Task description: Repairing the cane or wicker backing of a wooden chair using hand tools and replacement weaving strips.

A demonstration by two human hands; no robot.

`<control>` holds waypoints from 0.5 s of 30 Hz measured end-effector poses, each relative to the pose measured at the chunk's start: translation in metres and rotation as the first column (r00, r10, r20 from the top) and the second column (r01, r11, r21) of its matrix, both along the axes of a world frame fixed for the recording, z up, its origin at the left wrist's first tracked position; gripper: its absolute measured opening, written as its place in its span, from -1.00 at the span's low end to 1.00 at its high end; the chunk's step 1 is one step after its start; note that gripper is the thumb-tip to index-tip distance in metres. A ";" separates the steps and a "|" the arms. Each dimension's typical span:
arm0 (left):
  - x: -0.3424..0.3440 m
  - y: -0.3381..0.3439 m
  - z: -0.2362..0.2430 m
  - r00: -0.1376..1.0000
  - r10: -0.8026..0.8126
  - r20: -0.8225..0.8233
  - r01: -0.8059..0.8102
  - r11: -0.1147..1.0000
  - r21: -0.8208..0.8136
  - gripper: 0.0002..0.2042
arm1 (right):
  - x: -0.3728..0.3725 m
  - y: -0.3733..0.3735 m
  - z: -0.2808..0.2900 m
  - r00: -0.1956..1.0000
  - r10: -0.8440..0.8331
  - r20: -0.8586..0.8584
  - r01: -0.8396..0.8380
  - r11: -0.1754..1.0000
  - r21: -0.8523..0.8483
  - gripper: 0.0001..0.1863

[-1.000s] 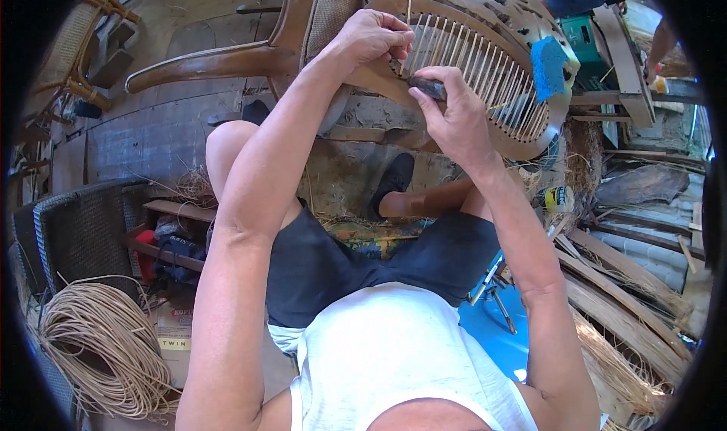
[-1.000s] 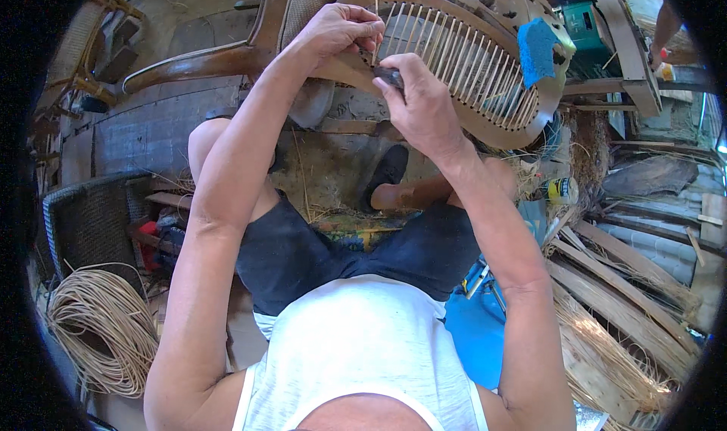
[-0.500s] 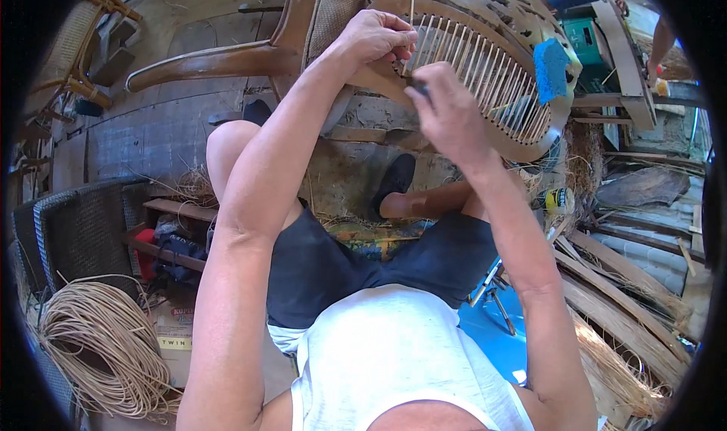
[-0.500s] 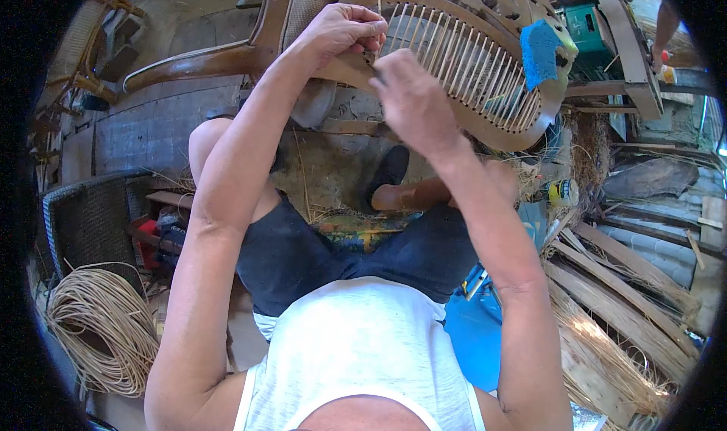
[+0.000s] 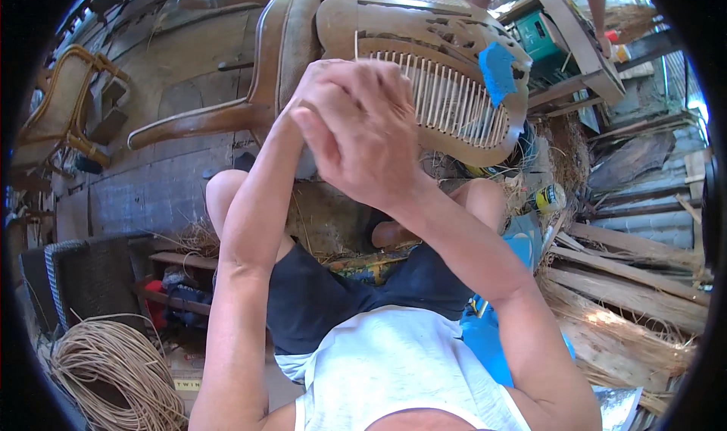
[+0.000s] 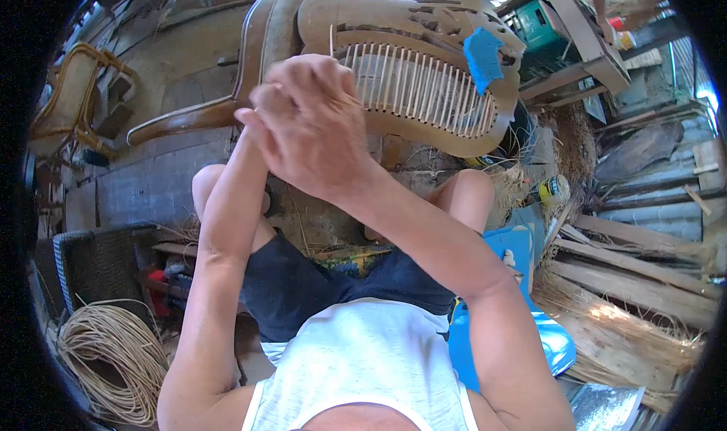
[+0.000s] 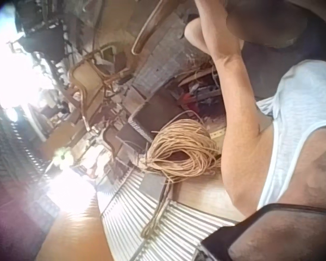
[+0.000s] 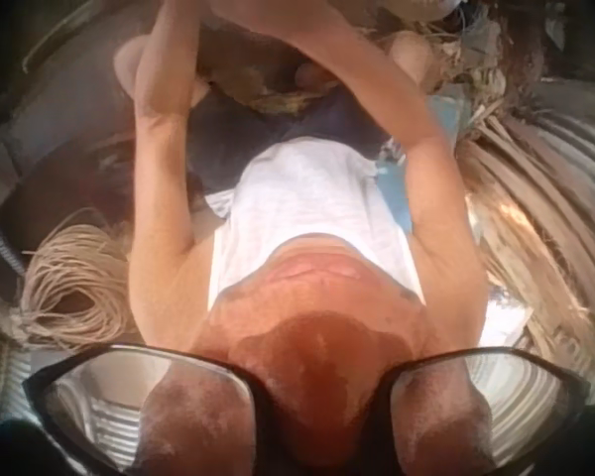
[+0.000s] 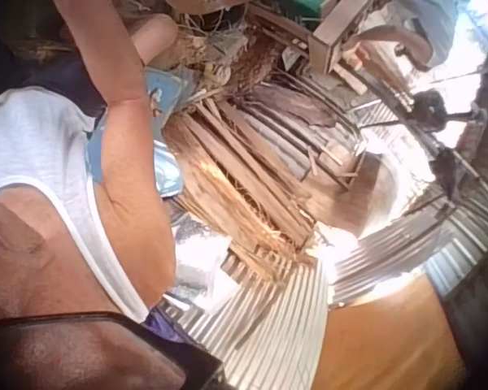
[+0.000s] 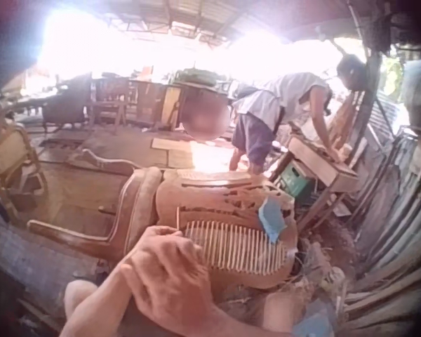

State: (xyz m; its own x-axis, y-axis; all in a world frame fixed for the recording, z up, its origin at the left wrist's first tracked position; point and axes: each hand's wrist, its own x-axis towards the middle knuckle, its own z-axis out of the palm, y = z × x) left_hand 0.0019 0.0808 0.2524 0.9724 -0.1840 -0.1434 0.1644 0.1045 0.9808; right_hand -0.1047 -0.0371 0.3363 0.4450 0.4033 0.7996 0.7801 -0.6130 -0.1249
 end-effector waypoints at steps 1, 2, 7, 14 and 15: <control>-0.001 -0.003 0.001 1.000 0.002 0.019 -0.002 1.000 -0.011 -0.71 | 0.007 0.004 0.000 0.999 -0.018 0.039 0.017 1.000 0.027 -0.75; 0.004 -0.004 0.001 0.999 0.007 0.039 -0.006 1.000 -0.027 -0.71 | 0.017 0.007 -0.002 0.996 -0.039 0.076 0.035 0.998 0.054 -0.76; 0.028 0.001 -0.019 0.993 0.049 0.107 -0.044 0.998 -0.047 -0.69 | 0.047 -0.018 -0.055 0.983 -0.179 0.041 0.173 0.978 0.118 -0.73; 0.070 0.033 -0.032 0.982 0.112 0.155 -0.114 0.994 0.004 -0.67 | -0.094 -0.181 -0.046 0.902 -0.134 -0.410 0.300 0.878 0.374 -0.76; 0.074 0.032 -0.034 0.980 0.112 0.167 -0.116 0.993 0.019 -0.67 | -0.123 -0.226 -0.079 0.863 -0.314 -0.395 0.443 0.847 0.294 -0.78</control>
State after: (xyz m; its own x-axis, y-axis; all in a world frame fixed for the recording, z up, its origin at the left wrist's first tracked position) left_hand 0.0760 0.1131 0.2187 0.9975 -0.0687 0.0170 -0.0112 0.0845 0.9964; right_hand -0.2274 -0.2629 0.2576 0.7567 -0.1406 0.6384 0.3718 -0.7108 -0.5972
